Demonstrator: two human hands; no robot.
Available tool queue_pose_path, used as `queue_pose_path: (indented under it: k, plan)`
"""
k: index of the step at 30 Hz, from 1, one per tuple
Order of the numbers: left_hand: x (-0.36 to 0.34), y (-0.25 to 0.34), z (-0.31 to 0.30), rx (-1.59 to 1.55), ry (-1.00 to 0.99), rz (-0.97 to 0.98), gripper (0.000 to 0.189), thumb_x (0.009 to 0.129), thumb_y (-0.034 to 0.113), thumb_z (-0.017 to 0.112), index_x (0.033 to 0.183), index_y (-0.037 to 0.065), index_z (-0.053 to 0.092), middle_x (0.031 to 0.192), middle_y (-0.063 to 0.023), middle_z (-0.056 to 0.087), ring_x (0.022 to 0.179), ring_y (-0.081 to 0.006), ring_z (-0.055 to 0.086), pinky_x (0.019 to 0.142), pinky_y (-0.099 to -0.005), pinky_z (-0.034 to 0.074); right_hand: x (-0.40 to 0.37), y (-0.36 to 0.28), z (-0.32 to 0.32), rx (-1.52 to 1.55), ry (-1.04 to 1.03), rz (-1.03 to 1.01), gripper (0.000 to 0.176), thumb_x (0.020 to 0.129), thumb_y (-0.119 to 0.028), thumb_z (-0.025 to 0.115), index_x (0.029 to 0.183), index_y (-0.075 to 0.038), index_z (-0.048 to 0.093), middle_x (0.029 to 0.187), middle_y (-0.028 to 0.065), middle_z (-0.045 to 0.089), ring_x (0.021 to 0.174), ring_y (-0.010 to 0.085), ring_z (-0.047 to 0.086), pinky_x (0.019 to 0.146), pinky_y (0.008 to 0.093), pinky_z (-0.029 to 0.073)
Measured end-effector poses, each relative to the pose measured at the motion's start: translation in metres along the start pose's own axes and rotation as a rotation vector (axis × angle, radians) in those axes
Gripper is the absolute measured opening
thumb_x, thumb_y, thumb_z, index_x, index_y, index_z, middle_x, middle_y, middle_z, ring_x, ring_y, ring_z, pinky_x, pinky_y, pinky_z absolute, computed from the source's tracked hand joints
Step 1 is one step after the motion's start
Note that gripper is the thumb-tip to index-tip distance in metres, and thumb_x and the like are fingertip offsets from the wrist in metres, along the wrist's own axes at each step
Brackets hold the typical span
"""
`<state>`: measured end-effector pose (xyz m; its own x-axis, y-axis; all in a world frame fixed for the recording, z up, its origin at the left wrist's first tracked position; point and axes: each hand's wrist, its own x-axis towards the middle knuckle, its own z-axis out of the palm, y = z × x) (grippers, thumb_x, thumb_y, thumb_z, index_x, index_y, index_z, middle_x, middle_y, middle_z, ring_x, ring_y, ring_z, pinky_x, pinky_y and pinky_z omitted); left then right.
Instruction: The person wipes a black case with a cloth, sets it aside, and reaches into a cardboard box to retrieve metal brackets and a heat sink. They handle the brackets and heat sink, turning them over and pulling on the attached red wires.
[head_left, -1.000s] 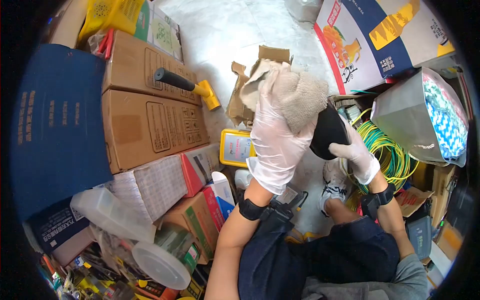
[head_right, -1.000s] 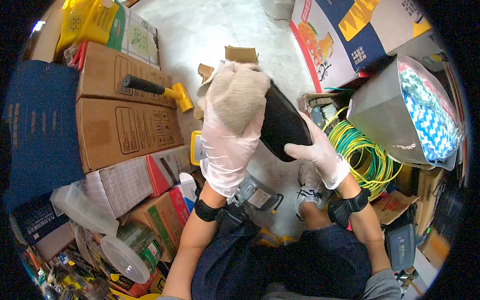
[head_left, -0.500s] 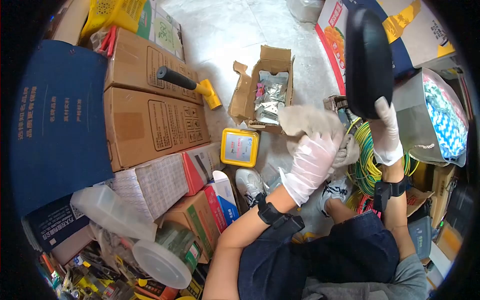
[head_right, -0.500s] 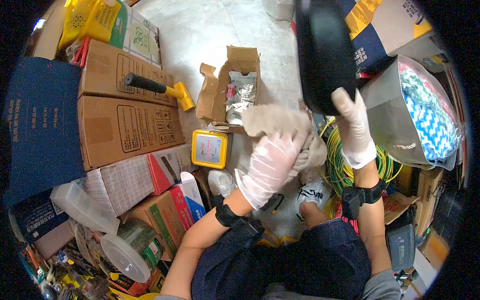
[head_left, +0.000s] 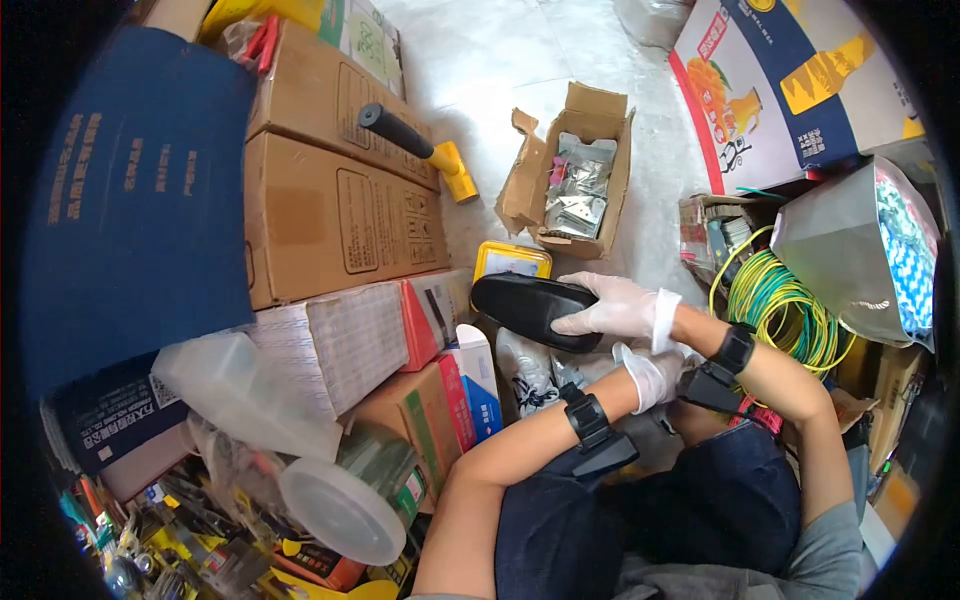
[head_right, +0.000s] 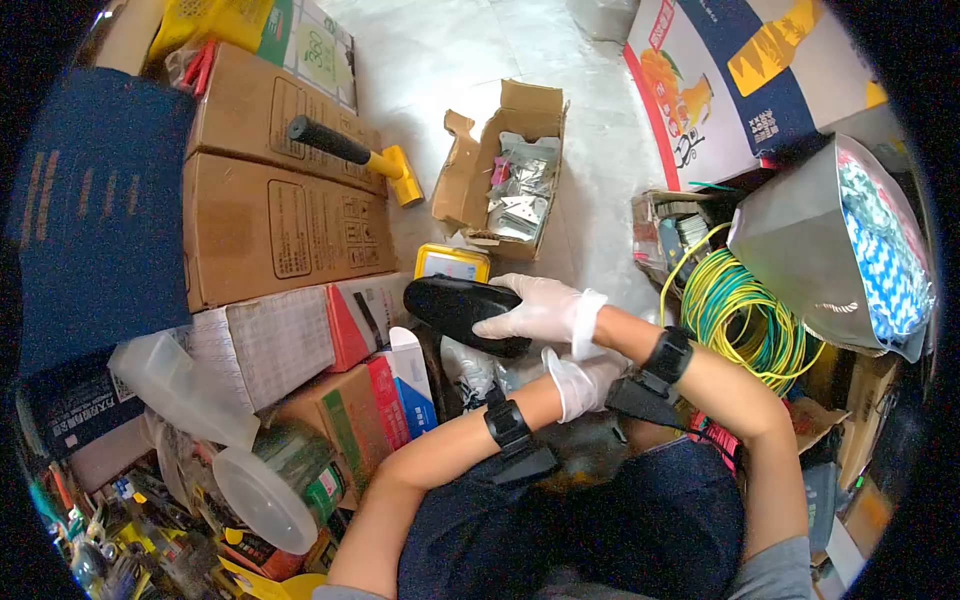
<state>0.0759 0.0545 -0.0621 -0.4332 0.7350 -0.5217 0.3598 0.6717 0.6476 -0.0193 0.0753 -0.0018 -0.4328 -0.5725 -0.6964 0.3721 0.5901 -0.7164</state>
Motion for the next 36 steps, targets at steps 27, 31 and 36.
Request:
queue_pose_path:
  k: [27,31,36]
  plan:
    - [0.002,-0.013,-0.023,-0.124,-0.077,0.067,0.047,0.078,0.037,0.063,0.116,0.009,0.059,0.11,-0.0186,0.063,0.103,-0.0342,0.06,0.085,-0.0415,0.049,0.006,0.029,-0.026,-0.766,0.861,-0.58,0.015,0.076,-0.021,0.069,0.088,-0.014,0.065,0.078,0.0086,0.052,0.077,0.0281,0.055,0.065,0.04,0.045]
    - [0.004,-0.013,-0.019,-0.123,-0.089,0.086,0.055,0.075,0.041,0.067,0.116,0.006,0.058,0.11,-0.0215,0.062,0.105,-0.0347,0.059,0.087,-0.0412,0.048,0.002,0.033,-0.034,-0.869,0.823,-0.562,0.012,0.077,-0.022,0.066,0.08,-0.012,0.061,0.081,0.0087,0.053,0.078,0.0274,0.056,0.067,0.0391,0.045]
    - [0.002,-0.016,-0.019,-0.164,-0.071,0.06,0.062,0.072,0.043,0.07,0.115,0.001,0.057,0.11,-0.0232,0.062,0.107,-0.0367,0.058,0.089,-0.0406,0.047,-0.021,0.056,-0.051,-0.947,0.831,-0.634,0.01,0.077,-0.021,0.063,0.079,-0.012,0.059,0.078,0.0074,0.049,0.076,0.0269,0.052,0.065,0.0388,0.042]
